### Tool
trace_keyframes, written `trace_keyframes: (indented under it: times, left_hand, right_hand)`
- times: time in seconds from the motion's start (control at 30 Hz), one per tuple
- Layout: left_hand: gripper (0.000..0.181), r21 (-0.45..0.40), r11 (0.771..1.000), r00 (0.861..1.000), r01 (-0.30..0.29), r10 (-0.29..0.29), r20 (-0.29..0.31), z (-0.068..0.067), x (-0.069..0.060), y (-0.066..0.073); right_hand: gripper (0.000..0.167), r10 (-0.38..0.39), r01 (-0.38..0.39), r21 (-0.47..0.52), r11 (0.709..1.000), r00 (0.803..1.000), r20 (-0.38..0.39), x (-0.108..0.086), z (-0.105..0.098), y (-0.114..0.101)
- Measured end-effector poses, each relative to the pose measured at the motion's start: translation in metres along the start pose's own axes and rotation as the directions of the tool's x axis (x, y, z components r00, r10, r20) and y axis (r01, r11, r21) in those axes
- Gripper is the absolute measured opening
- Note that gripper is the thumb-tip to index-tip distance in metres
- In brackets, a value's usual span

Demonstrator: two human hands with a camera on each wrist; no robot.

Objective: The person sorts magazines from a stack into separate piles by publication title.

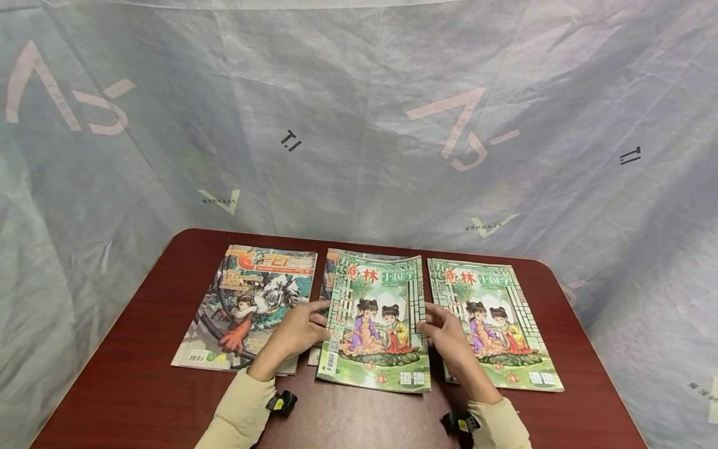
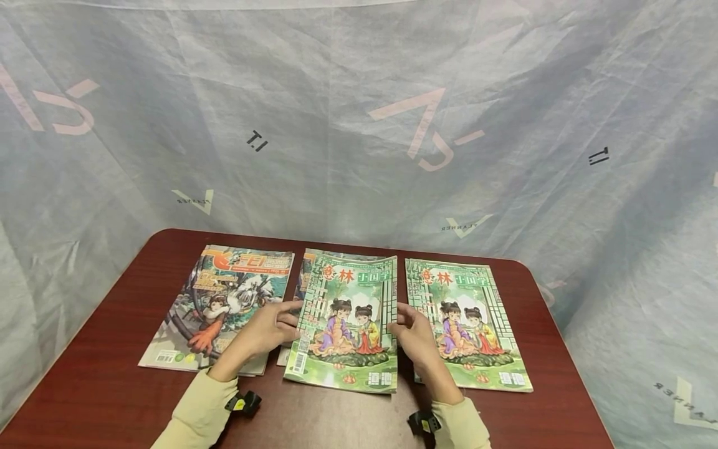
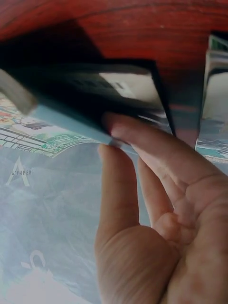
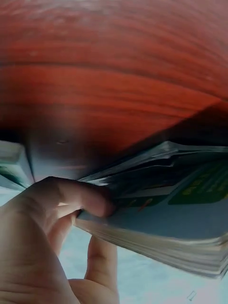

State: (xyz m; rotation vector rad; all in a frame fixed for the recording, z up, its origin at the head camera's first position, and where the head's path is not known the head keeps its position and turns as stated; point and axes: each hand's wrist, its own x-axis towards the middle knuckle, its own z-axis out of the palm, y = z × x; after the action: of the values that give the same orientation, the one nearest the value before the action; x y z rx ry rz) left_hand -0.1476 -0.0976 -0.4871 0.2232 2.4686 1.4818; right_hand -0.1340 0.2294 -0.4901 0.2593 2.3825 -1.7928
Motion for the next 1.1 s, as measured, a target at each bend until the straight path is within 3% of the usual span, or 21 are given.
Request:
trace_keyframes:
  times: [0.27, 0.47, 0.63, 0.87, 1.1]
  left_hand:
    - [0.069, -0.041, 0.999, 1.000, 0.028, -0.029, -0.012, 0.003, -0.001, 0.003]
    - [0.068, -0.038, 0.999, 1.000, -0.002, 0.002, -0.004, 0.003, -0.001, 0.007]
    - [0.067, -0.113, 0.993, 0.999, -0.033, 0.037, 0.028, 0.006, -0.003, 0.012]
    - [0.068, -0.180, 0.980, 0.996, -0.083, 0.085, 0.002, 0.031, 0.000, 0.025]
    - [0.067, -0.301, 0.944, 0.989, -0.134, 0.145, 0.015, 0.063, 0.003, 0.040]
  right_hand:
    - [0.063, -0.032, 0.034, -0.054, 0.998, 0.999, 0.026, 0.000, -0.004, 0.001]
    - [0.065, -0.020, 0.023, -0.050, 0.998, 0.999, 0.049, -0.001, -0.013, -0.001]
    - [0.067, 0.002, -0.001, -0.017, 1.000, 0.998, 0.056, -0.002, -0.027, -0.003]
    - [0.071, 0.040, -0.041, 0.021, 0.999, 0.996, 0.086, -0.004, -0.060, -0.002]
    - [0.071, 0.045, -0.046, 0.010, 0.999, 0.997, 0.068, -0.008, -0.097, 0.004]
